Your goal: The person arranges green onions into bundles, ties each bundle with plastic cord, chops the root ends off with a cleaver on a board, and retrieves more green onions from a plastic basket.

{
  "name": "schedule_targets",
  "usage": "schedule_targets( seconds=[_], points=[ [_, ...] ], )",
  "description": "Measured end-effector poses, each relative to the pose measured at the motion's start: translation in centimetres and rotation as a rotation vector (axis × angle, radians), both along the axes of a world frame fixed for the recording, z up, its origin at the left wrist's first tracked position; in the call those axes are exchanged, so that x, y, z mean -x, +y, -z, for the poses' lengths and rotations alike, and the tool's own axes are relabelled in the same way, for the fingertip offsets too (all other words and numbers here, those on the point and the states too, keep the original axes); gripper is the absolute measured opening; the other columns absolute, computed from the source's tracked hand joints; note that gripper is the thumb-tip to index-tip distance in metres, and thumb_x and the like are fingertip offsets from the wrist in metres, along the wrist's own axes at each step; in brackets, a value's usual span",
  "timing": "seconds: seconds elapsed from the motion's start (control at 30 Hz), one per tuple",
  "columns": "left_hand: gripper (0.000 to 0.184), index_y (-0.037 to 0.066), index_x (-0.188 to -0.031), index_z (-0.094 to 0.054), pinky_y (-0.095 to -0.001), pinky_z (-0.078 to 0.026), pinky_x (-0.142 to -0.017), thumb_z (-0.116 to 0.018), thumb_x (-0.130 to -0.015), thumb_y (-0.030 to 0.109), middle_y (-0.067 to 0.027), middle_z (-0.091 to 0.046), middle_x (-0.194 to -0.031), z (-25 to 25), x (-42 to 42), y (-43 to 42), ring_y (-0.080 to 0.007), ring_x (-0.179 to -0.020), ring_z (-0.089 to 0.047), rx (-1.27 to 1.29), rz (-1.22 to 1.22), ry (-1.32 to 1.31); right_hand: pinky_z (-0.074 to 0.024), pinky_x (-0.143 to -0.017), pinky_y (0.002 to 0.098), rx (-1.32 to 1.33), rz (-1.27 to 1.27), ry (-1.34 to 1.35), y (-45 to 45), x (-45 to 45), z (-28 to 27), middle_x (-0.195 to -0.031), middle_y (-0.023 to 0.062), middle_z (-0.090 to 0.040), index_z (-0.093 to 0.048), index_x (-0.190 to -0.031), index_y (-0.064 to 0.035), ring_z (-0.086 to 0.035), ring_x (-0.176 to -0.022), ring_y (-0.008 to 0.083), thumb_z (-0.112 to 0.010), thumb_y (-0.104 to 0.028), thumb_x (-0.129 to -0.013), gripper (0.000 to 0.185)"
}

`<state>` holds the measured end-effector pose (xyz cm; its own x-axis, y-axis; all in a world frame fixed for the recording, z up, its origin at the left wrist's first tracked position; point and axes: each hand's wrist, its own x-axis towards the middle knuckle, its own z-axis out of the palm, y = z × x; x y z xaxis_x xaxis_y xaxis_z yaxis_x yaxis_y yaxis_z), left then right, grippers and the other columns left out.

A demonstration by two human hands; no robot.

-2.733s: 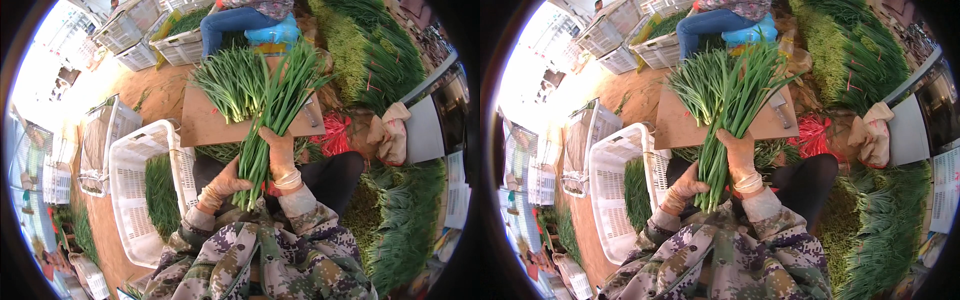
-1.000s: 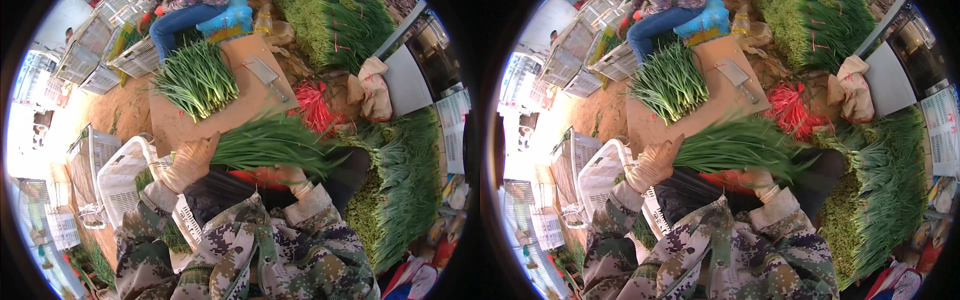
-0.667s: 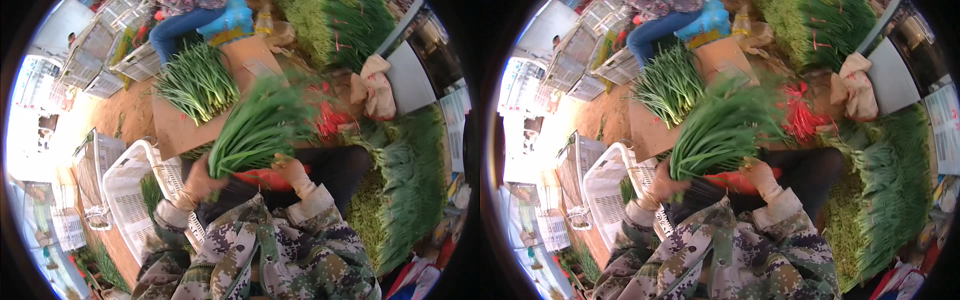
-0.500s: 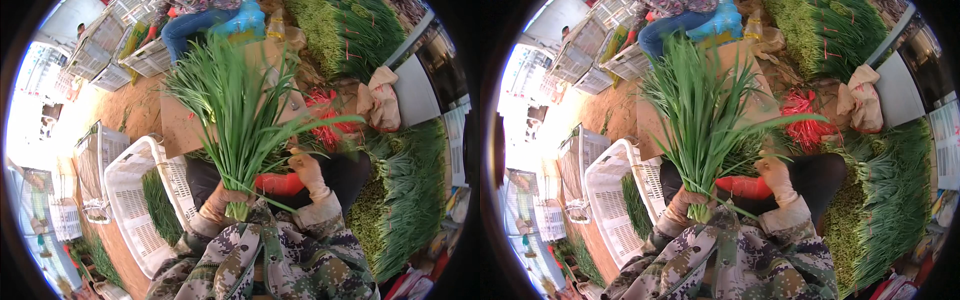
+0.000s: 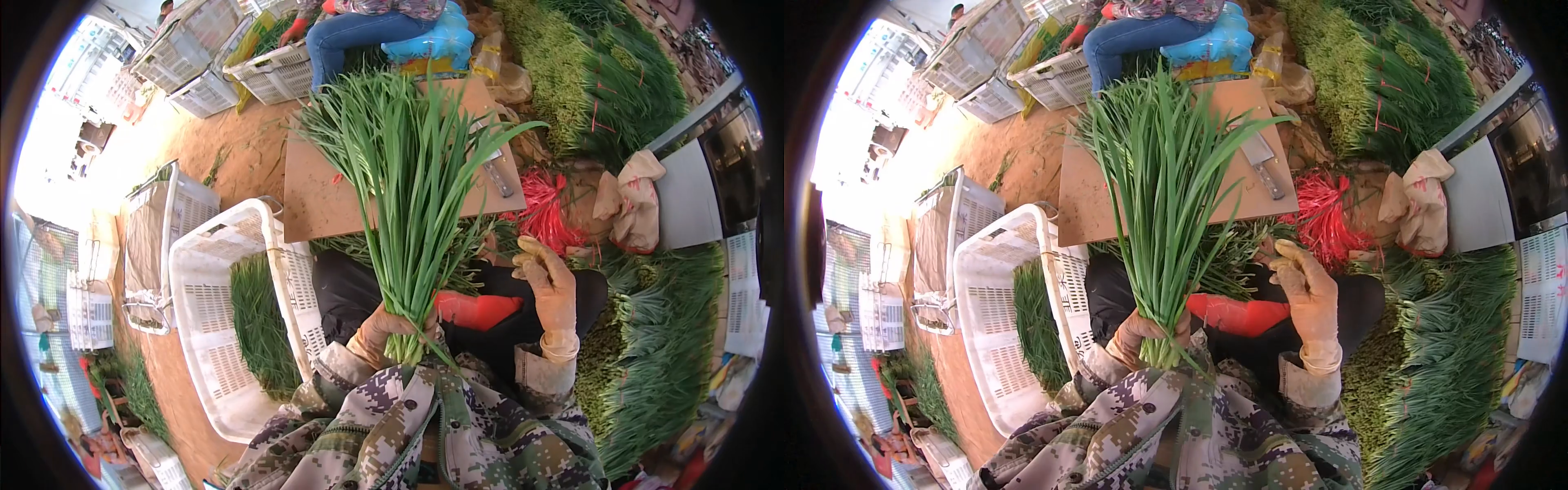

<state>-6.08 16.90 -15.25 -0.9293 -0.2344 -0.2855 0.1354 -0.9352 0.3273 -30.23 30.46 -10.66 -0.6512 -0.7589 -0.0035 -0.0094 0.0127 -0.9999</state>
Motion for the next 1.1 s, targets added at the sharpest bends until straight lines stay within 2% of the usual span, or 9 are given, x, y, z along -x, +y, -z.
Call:
schedule_targets(
  seconds=[0.1, 0.33, 0.5, 0.6, 0.67, 0.73, 0.87, 0.93, 1.1],
  points=[
    [0.095, 0.005, -0.151, -0.028, -0.033, -0.04, -0.055, -0.071, -0.067, 0.004, -0.0075, -0.049, -0.08, 1.1, -0.6, 0.0, -0.0193, -0.061, -0.046, -0.094, 0.028, 0.16, -0.0541, -0.081, 0.0267, 0.022, -0.059, -0.131, -1.0, -0.5, -1.0, -0.112, 0.0093, -0.065, -0.06, -0.124, 0.005, -0.063, -0.094, 0.0138, -0.055, 0.001, -0.097, 0.028],
    [0.096, 0.006, -0.153, -0.022, -0.032, -0.036, -0.051, -0.068, -0.068, 0.007, -0.0086, -0.049, -0.08, 2.9, -1.0, 0.0, -0.017, -0.054, -0.041, -0.172, 0.076, 0.335, -0.0511, -0.072, 0.0249, 0.194, -0.031, -0.013, -4.4, -1.9, -5.5, -0.103, 0.0069, -0.068, -0.065, -0.117, 0.0042, -0.06, -0.083, 0.0109, -0.057, 0.005, -0.094, 0.024],
    [0.094, 0.007, -0.152, -0.023, -0.0327, -0.037, -0.053, -0.068, -0.069, 0.006, -0.0086, -0.05, -0.081, 2.3, -0.7, -0.1, -0.018, -0.056, -0.043, -0.169, 0.097, 0.338, -0.0498, -0.068, 0.0236, 0.218, 0.028, 0.547, -8.9, -1.0, -8.5, -0.098, 0.0082, -0.069, -0.066, -0.119, -0.0038, -0.06, -0.074, 0.0126, -0.064, 0.01, -0.084, 0.038],
    [0.095, 0.006, -0.152, -0.024, -0.0334, -0.038, -0.054, -0.071, -0.07, 0.007, -0.009, -0.05, -0.081, 1.9, -0.8, -0.2, -0.019, -0.057, -0.045, -0.168, 0.11, 0.322, -0.0509, -0.069, 0.0269, 0.114, 0.073, 0.69, -11.2, -0.8, -8.5, -0.101, 0.0101, -0.069, -0.065, -0.123, -0.0082, -0.062, -0.074, 0.017, -0.066, 0.009, -0.08, 0.046],
    [0.095, 0.006, -0.15, -0.027, -0.0338, -0.039, -0.053, -0.076, -0.069, 0.007, -0.0095, -0.05, -0.081, 2.0, -0.9, -0.3, -0.0194, -0.057, -0.045, -0.149, 0.131, 0.276, -0.053, -0.071, 0.0303, 0.112, 0.038, 0.706, -12.2, 0.1, -8.1, -0.107, 0.0117, -0.069, -0.063, -0.126, -0.0113, -0.066, -0.081, 0.023, -0.068, 0.006, -0.08, 0.05],
    [0.094, 0.006, -0.149, -0.028, -0.0337, -0.039, -0.053, -0.077, -0.069, 0.006, -0.0098, -0.05, -0.082, 1.7, -0.9, -0.2, -0.0195, -0.057, -0.045, -0.13, 0.12, 0.262, -0.0542, -0.078, 0.0351, -0.163, -0.052, 0.751, -12.7, 0.2, -8.7, -0.113, 0.0128, -0.068, -0.06, -0.128, -0.0099, -0.067, -0.092, 0.029, -0.072, -0.005, -0.081, 0.049],
    [0.09, 0.006, -0.145, -0.032, -0.0327, -0.039, -0.05, -0.078, -0.068, 0.004, -0.0103, -0.051, -0.082, 1.3, -0.8, -0.3, -0.0192, -0.057, -0.046, -0.092, 0.096, 0.241, -0.0514, -0.075, 0.0309, -0.214, -0.121, 0.887, -12.9, 0.9, -7.1, -0.11, 0.0161, -0.068, -0.058, -0.133, -0.0094, -0.063, -0.079, 0.0228, -0.073, -0.011, -0.083, 0.053],
    [0.09, 0.006, -0.145, -0.031, -0.0324, -0.039, -0.049, -0.078, -0.069, 0.004, -0.0104, -0.051, -0.082, 1.5, -0.9, -0.2, -0.019, -0.057, -0.046, -0.111, 0.107, 0.266, -0.0506, -0.087, 0.0427, -0.243, -0.144, 1.008, -12.8, 1.2, -6.4, -0.112, 0.0168, -0.068, -0.055, -0.133, -0.006, -0.065, -0.096, 0.0348, -0.075, -0.026, -0.081, 0.059],
    [0.092, 0.006, -0.147, -0.026, -0.0318, -0.038, -0.049, -0.077, -0.07, 0.004, -0.0104, -0.051, -0.082, 2.6, -0.8, -0.5, -0.0183, -0.054, -0.045, -0.118, 0.174, 0.388, -0.0509, -0.084, 0.0417, -0.221, -0.18, 0.938, -12.8, 1.2, -6.1, -0.102, 0.0161, -0.069, -0.06, -0.125, -0.0063, -0.066, -0.093, 0.0338, -0.076, -0.022, -0.08, 0.05]
  ],
)
